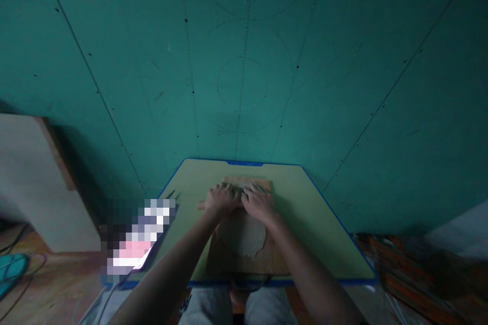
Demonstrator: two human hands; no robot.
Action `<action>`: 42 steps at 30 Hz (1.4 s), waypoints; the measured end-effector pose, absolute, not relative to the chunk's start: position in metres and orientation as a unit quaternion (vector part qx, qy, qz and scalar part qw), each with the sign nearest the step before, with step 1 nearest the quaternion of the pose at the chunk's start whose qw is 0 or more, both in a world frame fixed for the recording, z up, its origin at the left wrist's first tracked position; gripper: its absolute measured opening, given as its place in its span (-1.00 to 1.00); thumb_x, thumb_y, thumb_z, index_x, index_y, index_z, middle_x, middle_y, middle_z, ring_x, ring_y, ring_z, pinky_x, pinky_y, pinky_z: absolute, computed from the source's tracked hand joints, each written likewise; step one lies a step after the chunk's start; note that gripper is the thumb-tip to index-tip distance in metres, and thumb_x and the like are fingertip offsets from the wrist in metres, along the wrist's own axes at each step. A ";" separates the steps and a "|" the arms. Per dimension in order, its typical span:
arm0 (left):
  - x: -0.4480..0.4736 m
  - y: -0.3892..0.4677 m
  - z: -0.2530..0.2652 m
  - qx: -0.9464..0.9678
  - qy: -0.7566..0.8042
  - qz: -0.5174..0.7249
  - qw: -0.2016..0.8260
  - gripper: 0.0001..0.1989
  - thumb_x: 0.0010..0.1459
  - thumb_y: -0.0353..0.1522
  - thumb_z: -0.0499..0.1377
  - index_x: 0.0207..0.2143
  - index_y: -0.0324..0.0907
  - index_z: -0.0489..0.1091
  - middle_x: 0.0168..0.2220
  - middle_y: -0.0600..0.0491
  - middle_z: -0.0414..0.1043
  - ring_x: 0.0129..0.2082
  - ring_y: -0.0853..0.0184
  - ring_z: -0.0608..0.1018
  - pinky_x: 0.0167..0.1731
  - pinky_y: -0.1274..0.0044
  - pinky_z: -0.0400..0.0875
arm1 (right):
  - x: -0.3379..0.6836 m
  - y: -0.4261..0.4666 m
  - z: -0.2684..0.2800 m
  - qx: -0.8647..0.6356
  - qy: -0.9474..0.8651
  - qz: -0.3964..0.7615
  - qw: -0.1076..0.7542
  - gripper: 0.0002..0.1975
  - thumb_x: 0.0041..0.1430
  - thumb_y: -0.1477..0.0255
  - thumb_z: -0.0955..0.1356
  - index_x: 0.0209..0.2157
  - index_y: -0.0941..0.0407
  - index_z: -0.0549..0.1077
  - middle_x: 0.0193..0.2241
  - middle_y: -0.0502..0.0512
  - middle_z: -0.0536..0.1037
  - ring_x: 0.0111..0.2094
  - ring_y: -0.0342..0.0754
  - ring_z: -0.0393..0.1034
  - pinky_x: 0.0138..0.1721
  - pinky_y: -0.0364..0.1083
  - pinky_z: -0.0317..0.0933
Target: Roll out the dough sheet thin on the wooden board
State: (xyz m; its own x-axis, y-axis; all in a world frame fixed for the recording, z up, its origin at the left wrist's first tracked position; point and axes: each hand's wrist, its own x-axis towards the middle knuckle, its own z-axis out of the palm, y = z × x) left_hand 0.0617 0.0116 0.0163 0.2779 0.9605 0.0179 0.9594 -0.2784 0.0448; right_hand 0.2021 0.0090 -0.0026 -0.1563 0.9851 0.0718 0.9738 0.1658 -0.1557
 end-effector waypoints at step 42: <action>0.057 -0.005 0.008 0.808 0.588 0.019 -0.003 -0.58 0.37 -0.28 -0.17 -0.01 -0.13 0.45 0.01 -0.15 0.45 -0.10 0.09 0.55 -0.22 0.36 0.40 | 0.203 -0.009 -0.002 -0.630 -0.770 0.003 0.102 -0.59 0.37 0.31 0.13 0.04 0.01 0.50 0.12 0.09 0.48 0.13 0.00 0.32 0.16 -0.02 0.05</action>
State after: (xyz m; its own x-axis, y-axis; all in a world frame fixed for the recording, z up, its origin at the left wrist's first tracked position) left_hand 0.0572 -0.0055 0.0077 0.3067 0.9511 0.0353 0.9514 -0.3074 0.0172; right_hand 0.2026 -0.0088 -0.0018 -0.1851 0.9707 0.1535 0.9696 0.2058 -0.1323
